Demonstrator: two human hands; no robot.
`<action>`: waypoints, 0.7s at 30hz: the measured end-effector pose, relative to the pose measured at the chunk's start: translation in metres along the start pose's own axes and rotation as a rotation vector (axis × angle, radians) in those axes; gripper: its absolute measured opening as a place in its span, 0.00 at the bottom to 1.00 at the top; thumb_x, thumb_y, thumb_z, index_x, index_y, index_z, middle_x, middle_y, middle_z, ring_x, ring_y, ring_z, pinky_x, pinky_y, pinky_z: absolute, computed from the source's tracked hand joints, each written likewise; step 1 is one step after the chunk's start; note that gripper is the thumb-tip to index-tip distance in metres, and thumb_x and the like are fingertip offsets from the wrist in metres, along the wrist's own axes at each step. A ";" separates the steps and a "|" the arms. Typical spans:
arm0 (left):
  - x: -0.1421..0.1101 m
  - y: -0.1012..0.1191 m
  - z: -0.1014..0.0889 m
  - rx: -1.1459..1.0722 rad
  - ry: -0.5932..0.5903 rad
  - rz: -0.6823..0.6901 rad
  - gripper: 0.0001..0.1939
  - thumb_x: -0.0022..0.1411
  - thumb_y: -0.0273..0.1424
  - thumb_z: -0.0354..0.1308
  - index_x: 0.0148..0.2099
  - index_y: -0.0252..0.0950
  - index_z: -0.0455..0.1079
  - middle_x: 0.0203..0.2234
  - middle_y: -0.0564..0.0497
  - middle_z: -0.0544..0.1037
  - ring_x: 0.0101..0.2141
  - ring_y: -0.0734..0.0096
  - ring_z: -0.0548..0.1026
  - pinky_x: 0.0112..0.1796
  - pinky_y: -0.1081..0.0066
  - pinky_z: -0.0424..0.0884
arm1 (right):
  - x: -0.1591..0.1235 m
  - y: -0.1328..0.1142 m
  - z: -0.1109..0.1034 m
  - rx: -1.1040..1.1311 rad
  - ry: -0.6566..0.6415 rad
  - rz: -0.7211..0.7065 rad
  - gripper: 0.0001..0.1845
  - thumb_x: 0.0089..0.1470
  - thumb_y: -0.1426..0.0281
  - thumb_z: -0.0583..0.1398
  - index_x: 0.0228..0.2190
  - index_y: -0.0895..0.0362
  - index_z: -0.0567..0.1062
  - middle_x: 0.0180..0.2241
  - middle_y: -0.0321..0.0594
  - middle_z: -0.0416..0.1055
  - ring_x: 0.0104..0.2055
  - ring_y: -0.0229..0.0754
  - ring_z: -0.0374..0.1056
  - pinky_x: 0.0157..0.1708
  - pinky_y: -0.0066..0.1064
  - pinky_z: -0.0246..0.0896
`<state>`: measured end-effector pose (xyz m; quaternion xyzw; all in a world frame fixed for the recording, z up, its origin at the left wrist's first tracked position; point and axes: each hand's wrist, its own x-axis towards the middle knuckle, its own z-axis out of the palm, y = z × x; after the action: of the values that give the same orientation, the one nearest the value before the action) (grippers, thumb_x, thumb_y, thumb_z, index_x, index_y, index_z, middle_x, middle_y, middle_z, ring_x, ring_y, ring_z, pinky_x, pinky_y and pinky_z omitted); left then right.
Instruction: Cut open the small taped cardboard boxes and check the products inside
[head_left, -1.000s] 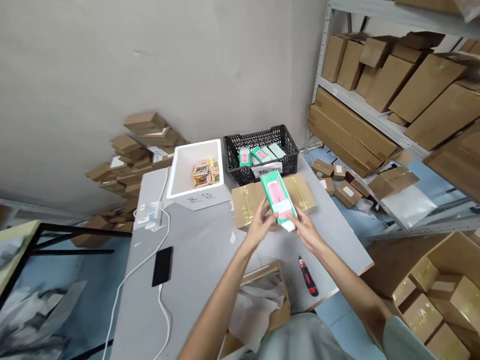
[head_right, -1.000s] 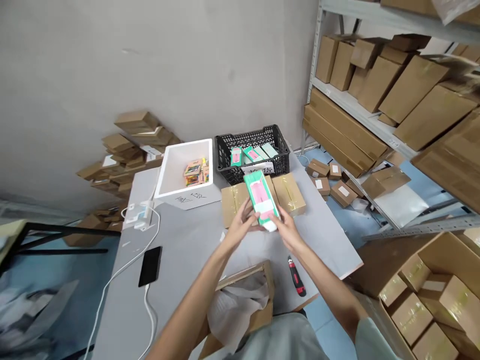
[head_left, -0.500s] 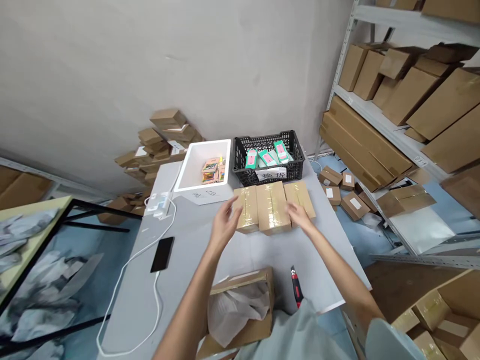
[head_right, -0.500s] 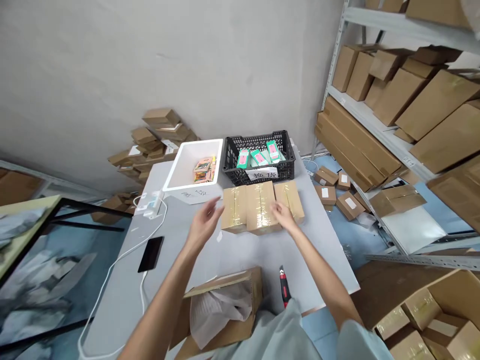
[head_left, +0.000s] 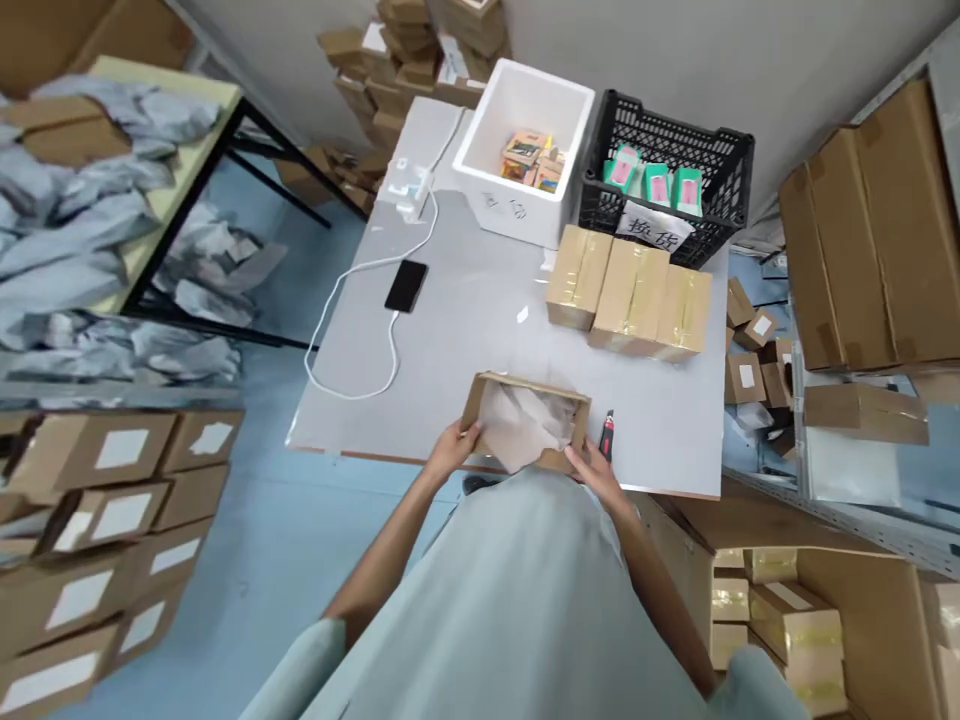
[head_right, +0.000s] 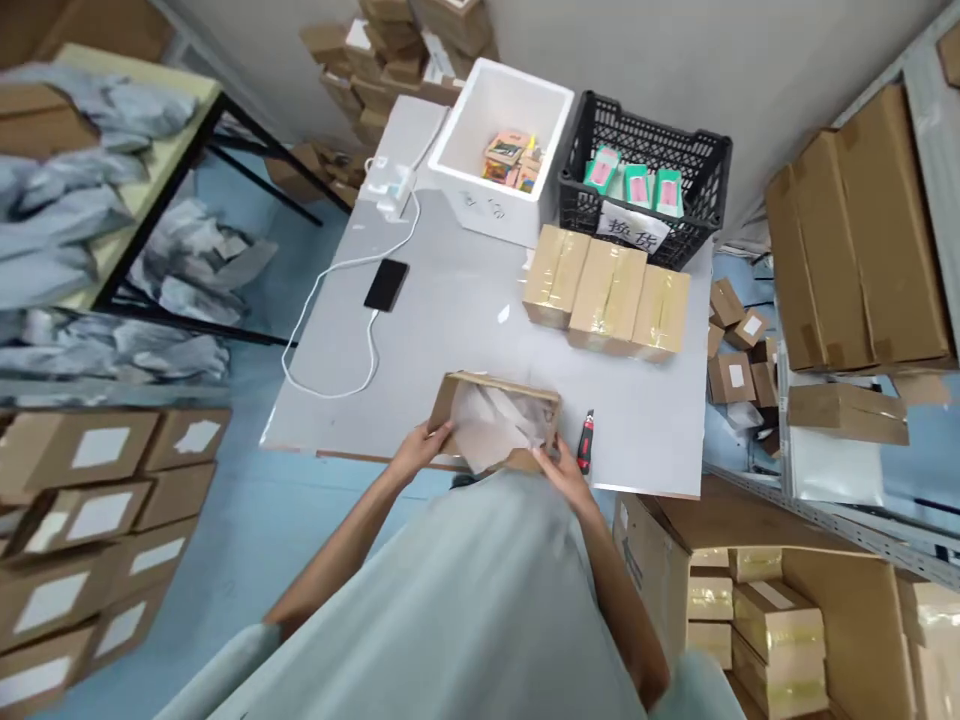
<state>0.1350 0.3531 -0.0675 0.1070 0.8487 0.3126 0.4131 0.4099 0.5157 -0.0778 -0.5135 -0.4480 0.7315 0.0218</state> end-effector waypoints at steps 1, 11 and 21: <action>-0.001 -0.004 0.002 -0.005 0.015 0.000 0.26 0.68 0.56 0.60 0.43 0.37 0.77 0.39 0.38 0.88 0.46 0.44 0.86 0.53 0.52 0.82 | 0.002 -0.005 0.005 -0.062 0.010 -0.056 0.51 0.45 0.33 0.76 0.61 0.50 0.81 0.69 0.54 0.78 0.71 0.64 0.76 0.69 0.58 0.74; -0.092 -0.146 -0.095 -0.264 0.217 0.060 0.26 0.74 0.51 0.52 0.53 0.37 0.81 0.48 0.37 0.90 0.52 0.40 0.87 0.53 0.54 0.81 | -0.038 -0.023 0.139 -0.515 0.049 -0.416 0.41 0.62 0.31 0.59 0.49 0.53 0.84 0.56 0.53 0.86 0.63 0.63 0.79 0.68 0.54 0.70; -0.231 -0.361 -0.224 -0.703 0.716 -0.109 0.27 0.78 0.45 0.52 0.67 0.38 0.78 0.58 0.39 0.88 0.58 0.42 0.86 0.60 0.51 0.80 | -0.068 0.044 0.416 -0.801 -0.426 -0.448 0.42 0.61 0.30 0.61 0.48 0.54 0.87 0.53 0.54 0.88 0.60 0.65 0.81 0.58 0.51 0.76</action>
<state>0.1380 -0.1299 -0.0411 -0.1971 0.7849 0.5745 0.1229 0.1403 0.1926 -0.0276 -0.2120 -0.7873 0.5680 -0.1124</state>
